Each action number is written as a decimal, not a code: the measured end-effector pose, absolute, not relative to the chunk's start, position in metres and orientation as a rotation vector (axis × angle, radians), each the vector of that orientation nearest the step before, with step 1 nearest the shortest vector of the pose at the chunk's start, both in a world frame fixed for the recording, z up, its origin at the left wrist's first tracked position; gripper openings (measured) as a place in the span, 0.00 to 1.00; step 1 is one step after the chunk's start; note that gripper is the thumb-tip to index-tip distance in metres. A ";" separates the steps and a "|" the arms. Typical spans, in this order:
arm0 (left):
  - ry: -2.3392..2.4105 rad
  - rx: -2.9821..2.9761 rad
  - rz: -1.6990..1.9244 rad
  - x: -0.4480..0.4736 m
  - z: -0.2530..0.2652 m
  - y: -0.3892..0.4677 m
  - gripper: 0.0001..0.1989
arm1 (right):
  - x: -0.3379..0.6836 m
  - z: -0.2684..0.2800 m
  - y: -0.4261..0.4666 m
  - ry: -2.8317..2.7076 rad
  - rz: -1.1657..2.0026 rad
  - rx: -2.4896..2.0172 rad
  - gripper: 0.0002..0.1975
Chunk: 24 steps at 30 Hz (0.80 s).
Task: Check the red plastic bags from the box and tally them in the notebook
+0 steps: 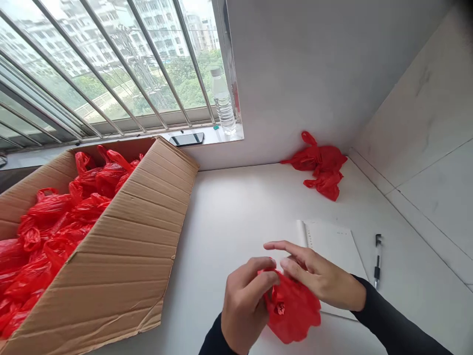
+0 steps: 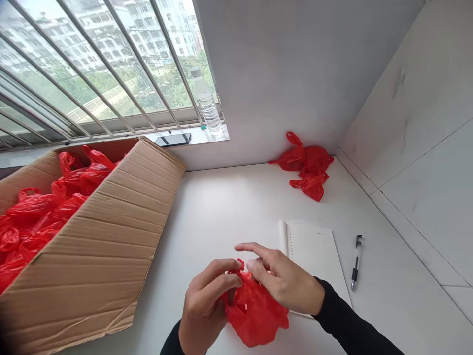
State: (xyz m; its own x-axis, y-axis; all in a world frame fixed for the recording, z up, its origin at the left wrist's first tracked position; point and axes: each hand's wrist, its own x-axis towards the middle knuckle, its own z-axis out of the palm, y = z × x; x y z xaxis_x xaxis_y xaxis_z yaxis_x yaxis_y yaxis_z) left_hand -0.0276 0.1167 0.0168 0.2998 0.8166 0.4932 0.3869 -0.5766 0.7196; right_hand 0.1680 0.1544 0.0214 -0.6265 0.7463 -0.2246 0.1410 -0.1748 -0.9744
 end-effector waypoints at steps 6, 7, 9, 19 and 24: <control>1.098 2.377 1.363 -0.034 -0.009 0.121 0.03 | 0.161 0.011 0.158 -1.512 1.964 -0.861 0.16; 1.055 2.417 1.320 -0.035 -0.011 0.122 0.06 | 0.160 0.010 0.159 -1.523 1.918 -0.890 0.17; 0.961 2.438 1.255 -0.038 -0.014 0.122 0.12 | 0.159 0.007 0.160 -1.568 1.816 -0.962 0.19; 1.455 1.221 0.918 -0.090 -0.045 0.042 0.22 | 0.230 -0.055 0.143 -1.668 1.156 -1.683 0.18; 1.350 1.309 0.901 -0.076 -0.041 0.047 0.17 | 0.230 -0.059 0.133 -1.598 1.170 -1.712 0.19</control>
